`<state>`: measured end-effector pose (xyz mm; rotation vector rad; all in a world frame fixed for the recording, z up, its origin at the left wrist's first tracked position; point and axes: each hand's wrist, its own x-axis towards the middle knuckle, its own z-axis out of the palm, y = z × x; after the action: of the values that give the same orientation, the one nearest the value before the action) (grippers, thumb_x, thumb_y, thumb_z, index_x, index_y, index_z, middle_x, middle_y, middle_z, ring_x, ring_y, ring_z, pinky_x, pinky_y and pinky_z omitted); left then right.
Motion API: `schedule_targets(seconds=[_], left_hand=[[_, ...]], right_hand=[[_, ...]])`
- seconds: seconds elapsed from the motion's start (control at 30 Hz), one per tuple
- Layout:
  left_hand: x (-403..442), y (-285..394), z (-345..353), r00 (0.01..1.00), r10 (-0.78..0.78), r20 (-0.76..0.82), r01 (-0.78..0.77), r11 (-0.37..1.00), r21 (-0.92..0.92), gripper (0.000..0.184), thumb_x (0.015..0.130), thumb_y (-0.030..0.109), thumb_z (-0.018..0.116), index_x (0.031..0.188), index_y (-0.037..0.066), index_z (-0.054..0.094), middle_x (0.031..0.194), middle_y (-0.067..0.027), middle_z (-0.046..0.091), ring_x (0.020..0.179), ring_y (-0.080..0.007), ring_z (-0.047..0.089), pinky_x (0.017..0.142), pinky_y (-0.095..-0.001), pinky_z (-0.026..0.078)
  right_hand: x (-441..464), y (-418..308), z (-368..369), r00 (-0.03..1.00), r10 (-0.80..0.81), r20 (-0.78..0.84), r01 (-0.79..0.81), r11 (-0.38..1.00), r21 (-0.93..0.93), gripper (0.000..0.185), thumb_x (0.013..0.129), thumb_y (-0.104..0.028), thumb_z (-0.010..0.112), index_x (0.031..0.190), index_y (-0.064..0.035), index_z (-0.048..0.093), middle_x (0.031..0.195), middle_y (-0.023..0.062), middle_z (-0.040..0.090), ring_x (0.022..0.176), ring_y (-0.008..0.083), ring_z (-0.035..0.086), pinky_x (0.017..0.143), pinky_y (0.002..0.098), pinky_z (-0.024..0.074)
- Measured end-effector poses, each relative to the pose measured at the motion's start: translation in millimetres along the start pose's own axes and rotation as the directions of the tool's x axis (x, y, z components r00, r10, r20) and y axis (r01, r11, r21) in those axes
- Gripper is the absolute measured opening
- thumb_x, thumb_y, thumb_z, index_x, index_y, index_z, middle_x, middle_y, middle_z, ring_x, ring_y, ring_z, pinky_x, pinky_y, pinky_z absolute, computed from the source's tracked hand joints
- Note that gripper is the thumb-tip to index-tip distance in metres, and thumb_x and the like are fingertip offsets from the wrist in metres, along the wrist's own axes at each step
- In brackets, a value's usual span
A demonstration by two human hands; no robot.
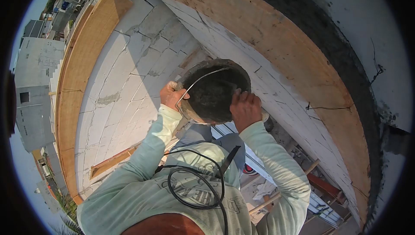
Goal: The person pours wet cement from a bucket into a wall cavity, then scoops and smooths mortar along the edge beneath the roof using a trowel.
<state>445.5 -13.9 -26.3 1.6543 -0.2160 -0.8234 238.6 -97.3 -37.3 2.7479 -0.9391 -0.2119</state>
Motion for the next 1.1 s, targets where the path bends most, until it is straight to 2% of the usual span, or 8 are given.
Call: schedule_targets(seconds=[0.1,0.4,0.57,0.7,0.77,0.9,1.0,1.1], left_hand=[[-9,2,2,0.999,0.027,0.032,-0.032,0.983,0.179,0.014,0.062,-0.005,0.064,0.066,0.003,0.054,0.056,-0.0038,0.056,0.044,-0.0113,0.045,0.042,-0.0257,0.033],[-4,2,-3,0.998,0.063,0.021,-0.064,0.995,0.077,0.016,0.061,-0.006,0.063,0.075,-0.002,0.057,0.064,-0.006,0.059,0.052,-0.0135,0.053,0.051,-0.0247,0.043],[-2,-1,-2,0.976,0.216,0.033,-0.217,0.937,0.273,0.015,0.059,-0.006,0.061,0.067,-0.002,0.049,0.063,-0.0039,0.053,0.06,-0.0124,0.048,0.055,-0.0264,0.044],[-17,9,9,0.96,0.273,0.063,-0.28,0.935,0.217,0.019,0.058,-0.008,0.061,0.075,-0.002,0.054,0.069,-0.0002,0.053,0.062,-0.0106,0.045,0.056,-0.0248,0.04],[-9,-2,4,0.936,0.338,0.1,-0.352,0.908,0.227,0.022,0.058,-0.007,0.062,0.078,-0.003,0.055,0.071,-0.0008,0.053,0.064,-0.0111,0.046,0.058,-0.0251,0.041],[-7,2,-8,0.91,0.35,0.222,-0.397,0.89,0.225,0.023,0.058,-0.009,0.06,0.072,0.002,0.046,0.101,-0.012,0.062,0.086,-0.0167,0.052,0.075,-0.0265,0.042],[-7,9,-16,0.903,0.253,0.348,-0.355,0.895,0.27,0.023,0.06,-0.012,0.058,0.071,0.002,0.044,0.127,-0.0242,0.054,0.111,-0.0247,0.054,0.085,-0.0265,0.042],[-7,19,-25,0.97,0.047,0.239,-0.111,0.96,0.259,0.021,0.061,-0.013,0.057,0.072,0.001,0.046,0.118,-0.0222,0.06,0.121,-0.0276,0.05,0.087,-0.026,0.042]], right_hand=[[19,5,-1,0.996,0.061,-0.066,-0.058,0.997,0.045,0.042,0.078,-0.02,0.059,0.114,0.0006,0.06,0.076,0.0061,0.058,0.068,0.0196,0.057,0.057,0.0345,0.0411],[-6,13,-14,0.996,-0.092,-0.02,0.094,0.987,0.134,0.039,0.078,-0.017,0.059,0.113,-0.0007,0.061,0.078,0.0064,0.06,0.071,0.0193,0.06,0.061,0.031,0.0456],[11,28,-23,0.984,0.064,0.164,-0.062,0.998,-0.014,0.036,0.078,-0.017,0.061,0.112,-0.0066,0.063,0.08,0.0078,0.063,0.072,0.0209,0.063,0.058,0.0338,0.0486],[21,12,-2,0.938,-0.022,0.347,-0.038,0.986,0.165,0.025,0.078,-0.019,0.061,0.1,-0.0077,0.065,0.081,0.0121,0.065,0.077,0.0263,0.066,0.059,0.0379,0.0516],[19,10,27,0.939,-0.031,0.342,-0.159,0.842,0.515,0.019,0.077,-0.022,0.061,0.086,-0.0065,0.065,0.082,0.016,0.066,0.082,0.0329,0.066,0.066,0.0432,0.0536],[4,-17,66,0.918,-0.09,0.386,-0.21,0.714,0.668,0.026,0.077,-0.03,0.062,0.083,-0.0048,0.063,0.084,0.0202,0.065,0.084,0.0381,0.064,0.072,0.0474,0.0525],[-7,-44,83,0.91,-0.131,0.393,-0.253,0.576,0.777,0.043,0.078,-0.037,0.064,0.107,-0.0053,0.062,0.094,0.0229,0.065,0.092,0.0409,0.061,0.084,0.0476,0.0492],[-10,-65,69,0.934,-0.124,0.336,-0.276,0.35,0.895,0.049,0.078,-0.034,0.064,0.118,-0.0053,0.06,0.102,0.0229,0.064,0.097,0.0415,0.06,0.089,0.0466,0.047]])
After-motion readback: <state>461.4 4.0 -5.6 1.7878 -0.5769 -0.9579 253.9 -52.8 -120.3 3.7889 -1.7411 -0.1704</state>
